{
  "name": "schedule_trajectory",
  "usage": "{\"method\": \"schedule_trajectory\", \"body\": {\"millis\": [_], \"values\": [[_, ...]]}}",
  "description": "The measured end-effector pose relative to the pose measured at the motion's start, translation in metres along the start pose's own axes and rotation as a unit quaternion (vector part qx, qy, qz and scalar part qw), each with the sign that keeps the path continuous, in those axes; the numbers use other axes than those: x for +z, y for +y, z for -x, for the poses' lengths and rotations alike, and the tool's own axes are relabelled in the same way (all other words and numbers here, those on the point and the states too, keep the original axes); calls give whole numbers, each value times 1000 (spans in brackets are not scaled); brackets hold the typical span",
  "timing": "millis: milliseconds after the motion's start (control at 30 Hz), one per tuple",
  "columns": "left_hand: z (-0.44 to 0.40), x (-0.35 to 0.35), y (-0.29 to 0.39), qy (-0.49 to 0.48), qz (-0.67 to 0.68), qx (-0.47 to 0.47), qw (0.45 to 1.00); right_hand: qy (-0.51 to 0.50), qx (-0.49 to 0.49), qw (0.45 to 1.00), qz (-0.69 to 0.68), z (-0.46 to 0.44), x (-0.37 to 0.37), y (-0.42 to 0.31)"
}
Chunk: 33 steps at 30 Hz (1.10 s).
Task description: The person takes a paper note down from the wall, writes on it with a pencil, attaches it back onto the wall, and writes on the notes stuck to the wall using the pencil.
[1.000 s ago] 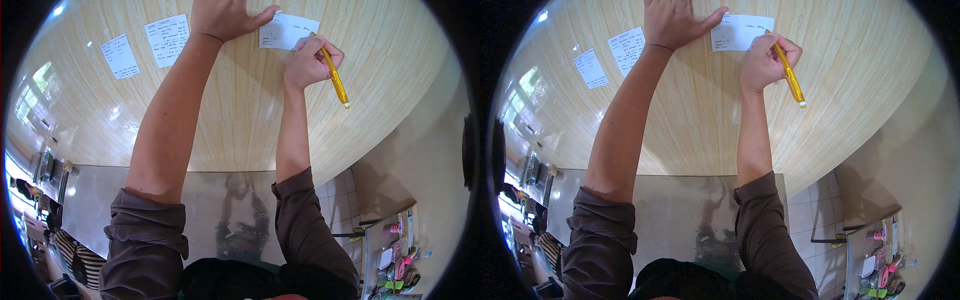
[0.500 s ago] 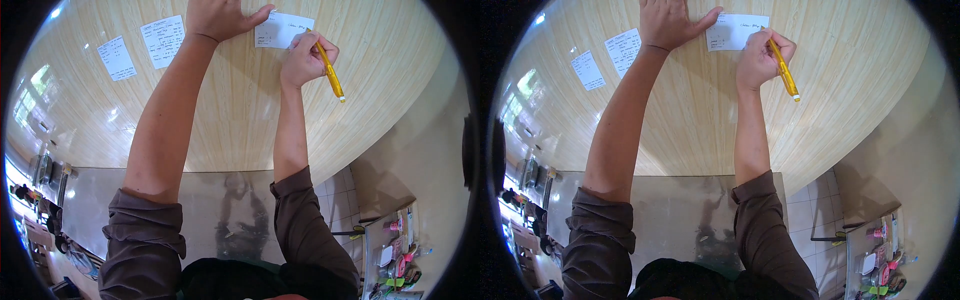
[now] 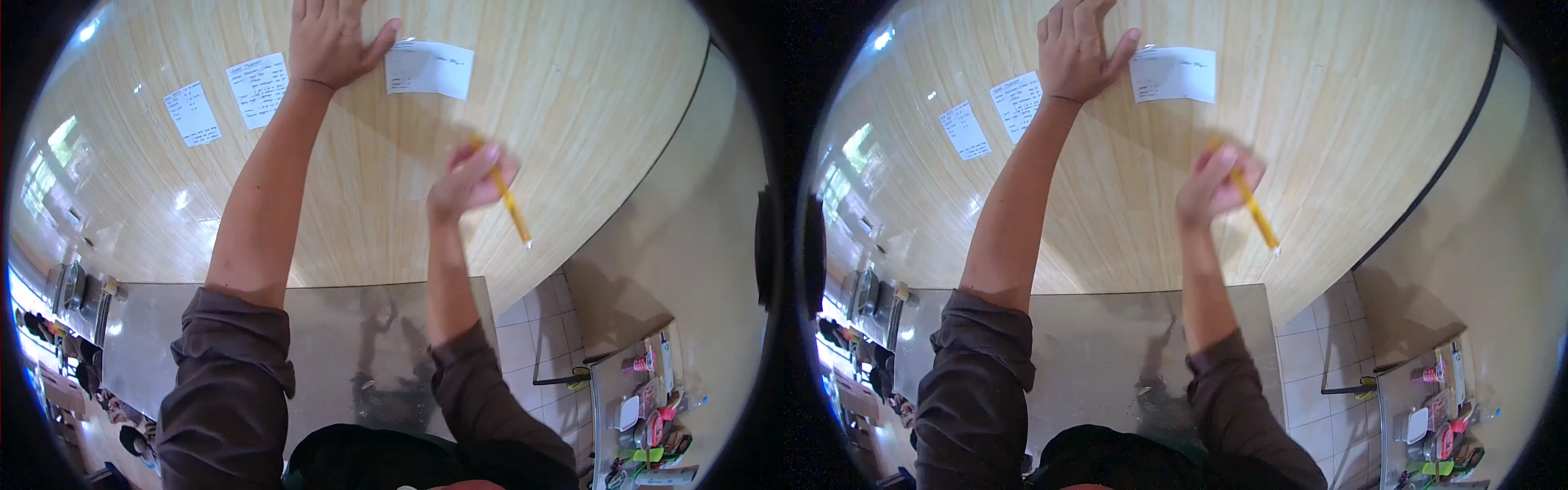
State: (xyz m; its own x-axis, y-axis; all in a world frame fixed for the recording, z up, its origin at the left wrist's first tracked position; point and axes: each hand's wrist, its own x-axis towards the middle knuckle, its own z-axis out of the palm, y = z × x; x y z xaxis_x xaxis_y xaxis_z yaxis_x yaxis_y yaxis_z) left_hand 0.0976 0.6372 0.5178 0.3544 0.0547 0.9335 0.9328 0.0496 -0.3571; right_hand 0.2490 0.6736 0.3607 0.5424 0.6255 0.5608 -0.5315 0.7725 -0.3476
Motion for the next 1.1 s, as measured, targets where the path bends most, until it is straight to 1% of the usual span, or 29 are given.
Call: {"method": "schedule_trajectory", "body": {"millis": [33, 67, 100, 133, 167, 200, 233, 267, 300, 333, 400, 467, 500, 533, 567, 600, 633, 667, 700, 733, 767, 800, 833, 867, 933, 1033, 1067, 1100], "values": [[0, -1, 2, -5, 2, -3, 1000, -28, -48, 995, 83, 19, -25, -12], [1, -1, 3, -11, -3, -3, 1000, -25, 36, 996, 73, 47, -49, -29], [0, -1, 2, -15, -9, -3, 1000, -85, 68, 992, 64, 75, -88, -40], [0, -1, 3, -19, -16, -4, 1000, -74, 105, 983, 132, 109, -119, -57], [3, 2, 1, -16, -15, -2, 1000, -113, 184, 973, 87, 144, -163, -73], [5, 7, -2, -11, -17, 2, 1000, -135, 204, 953, 177, 176, -198, -98], [6, 11, -5, -5, -20, 7, 1000, -186, 230, 917, 267, 198, -229, -132], [9, 13, -5, -7, -12, 2, 1000, -226, 232, 899, 295, 216, -257, -168], [10, 14, -6, -5, -6, -5, 1000, -263, 285, 856, 342, 224, -278, -212], [10, 13, -5, -2, 0, -14, 1000, -292, 256, 834, 392, 234, -301, -245], [8, -1, 14, -7, 42, -60, 997, -247, 306, 803, 448, 247, -343, -309], [22, -21, 44, -13, 61, -101, 993, -246, 278, 777, 509, 258, -408, -347], [37, -36, 64, -15, 59, -117, 991, -237, 313, 770, 503, 251, -421, -361], [58, -55, 90, -103, 70, -165, 978, -226, 349, 763, 495, 244, -434, -375], [84, -79, 117, -190, 81, -210, 956, -214, 385, 755, 487, 238, -442, -387], [119, -101, 143, -189, 211, -224, 933, -231, 368, 755, 492, 234, -450, -391], [158, -128, 177, -214, 277, -257, 901, -248, 352, 754, 496, 228, -453, -387], [200, -152, 206, -206, 375, -247, 870, -266, 335, 754, 499, 221, -448, -383], [225, -193, 232, -302, 479, -314, 762, -293, 356, 744, 484, 211, -423, -385], [239, -234, 251, -386, 557, -322, 661, -320, 376, 733, 468, 200, -397, -386], [260, -272, 277, -420, 554, -373, 614, -367, 382, 704, 472, 198, -383, -382], [280, -305, 296, -439, 570, -373, 586, -414, 386, 674, 475, 198, -371, -379], [287, -336, 309, -436, 587, -416, 541, -460, 389, 641, 475, 201, -360, -376], [290, -365, 317, -432, 600, -458, 494, -492, 384, 633, 459, 209, -350, -374], [302, -410, 327, -405, 596, -496, 484, -553, 372, 615, 421, 235, -328, -368], [311, -456, 319, -394, 577, -538, 472, -577, 444, 588, 352, 274, -295, -366], [313, -470, 314, -395, 568, -551, 468, -572, 481, 569, 343, 286, -290, -366], [310, -484, 307, -391, 559, -565, 464, -608, 474, 542, 336, 290, -281, -367]]}}
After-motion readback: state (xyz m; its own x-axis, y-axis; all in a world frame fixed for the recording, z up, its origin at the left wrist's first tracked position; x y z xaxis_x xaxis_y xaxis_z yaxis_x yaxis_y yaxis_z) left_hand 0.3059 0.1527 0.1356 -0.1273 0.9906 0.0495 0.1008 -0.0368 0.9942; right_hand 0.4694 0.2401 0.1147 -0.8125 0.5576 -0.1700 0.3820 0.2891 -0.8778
